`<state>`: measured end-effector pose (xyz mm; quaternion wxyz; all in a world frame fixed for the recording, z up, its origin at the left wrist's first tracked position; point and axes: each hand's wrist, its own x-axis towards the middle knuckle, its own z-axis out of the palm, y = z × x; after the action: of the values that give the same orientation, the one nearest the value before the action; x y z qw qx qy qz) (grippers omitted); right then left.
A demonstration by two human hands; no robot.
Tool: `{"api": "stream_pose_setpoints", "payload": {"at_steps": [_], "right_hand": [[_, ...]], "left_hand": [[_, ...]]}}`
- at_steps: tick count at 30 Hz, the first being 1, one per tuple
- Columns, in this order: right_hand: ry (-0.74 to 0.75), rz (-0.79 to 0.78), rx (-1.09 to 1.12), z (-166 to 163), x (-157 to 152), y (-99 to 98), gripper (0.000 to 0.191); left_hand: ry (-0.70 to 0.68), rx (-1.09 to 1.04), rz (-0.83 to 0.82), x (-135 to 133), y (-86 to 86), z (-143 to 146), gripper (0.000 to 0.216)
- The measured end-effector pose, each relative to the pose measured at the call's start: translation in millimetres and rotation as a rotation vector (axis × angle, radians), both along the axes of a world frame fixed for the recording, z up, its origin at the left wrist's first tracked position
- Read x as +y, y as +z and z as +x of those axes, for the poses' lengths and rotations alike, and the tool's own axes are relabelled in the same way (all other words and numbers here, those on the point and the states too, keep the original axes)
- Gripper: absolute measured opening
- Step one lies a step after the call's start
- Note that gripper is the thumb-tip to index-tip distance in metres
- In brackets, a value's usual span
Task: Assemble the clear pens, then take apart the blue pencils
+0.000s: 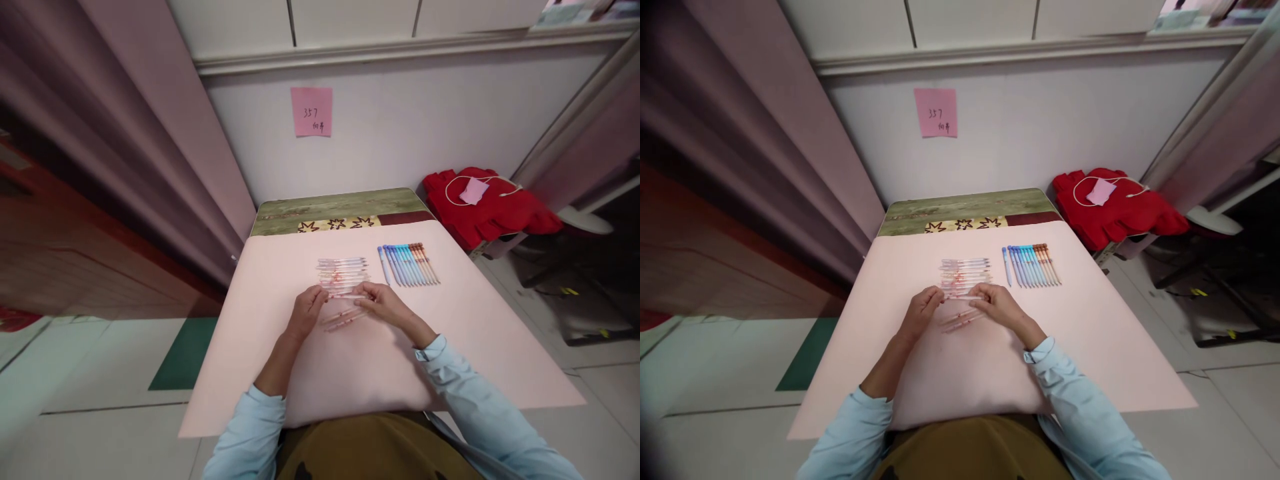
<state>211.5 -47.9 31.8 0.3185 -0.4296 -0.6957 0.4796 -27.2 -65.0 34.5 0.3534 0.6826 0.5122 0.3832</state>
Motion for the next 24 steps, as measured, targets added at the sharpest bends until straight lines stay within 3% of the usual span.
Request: {"api": "stream_pose_setpoints", "payload": {"at_steps": [2,4,7,10,13,14,16,17,19,21,24], "right_hand": [[-0.056,0.078,-0.002,0.7,1.1,-1.4,0.036],[-0.14,0.095,-0.025,3.2,2.2,-2.9,0.055],[-0.237,-0.024,-0.104,7.5,2.3,-4.7,0.046],[-0.216,-0.125,-0.113,10.3,0.5,-4.5,0.058],[-0.203,-0.075,0.024,11.6,-1.4,-3.0,0.04],[-0.205,-0.039,0.067,11.8,-1.8,-2.6,0.042],[-0.213,0.001,0.093,11.6,-2.3,-2.9,0.062],[-0.218,-0.016,0.073,11.2,-2.4,-3.7,0.063],[-0.236,-0.104,0.016,9.8,-2.4,-6.4,0.047],[-0.244,-0.158,-0.015,8.4,-2.3,-9.6,0.05],[-0.22,-0.081,0.052,7.7,-2.2,-11.6,0.041]], "left_hand": [[0.034,-0.037,-0.074,-0.1,-1.3,0.8,0.035],[0.055,-0.059,-0.129,0.3,-2.6,1.8,0.035],[0.056,-0.085,-0.147,1.0,-4.0,3.1,0.035],[0.048,-0.097,-0.139,1.4,-4.7,3.3,0.035],[0.062,-0.086,-0.148,1.5,-5.0,2.8,0.035],[0.066,-0.086,-0.151,1.5,-5.0,3.0,0.035],[0.068,-0.09,-0.153,1.8,-5.1,4.4,0.035],[0.065,-0.091,-0.151,2.0,-5.2,5.4,0.035],[0.052,-0.092,-0.146,2.3,-5.5,7.4,0.035],[0.042,-0.09,-0.139,2.3,-6.3,8.0,0.035],[0.047,-0.081,-0.141,1.7,-7.5,5.9,0.034]]}}
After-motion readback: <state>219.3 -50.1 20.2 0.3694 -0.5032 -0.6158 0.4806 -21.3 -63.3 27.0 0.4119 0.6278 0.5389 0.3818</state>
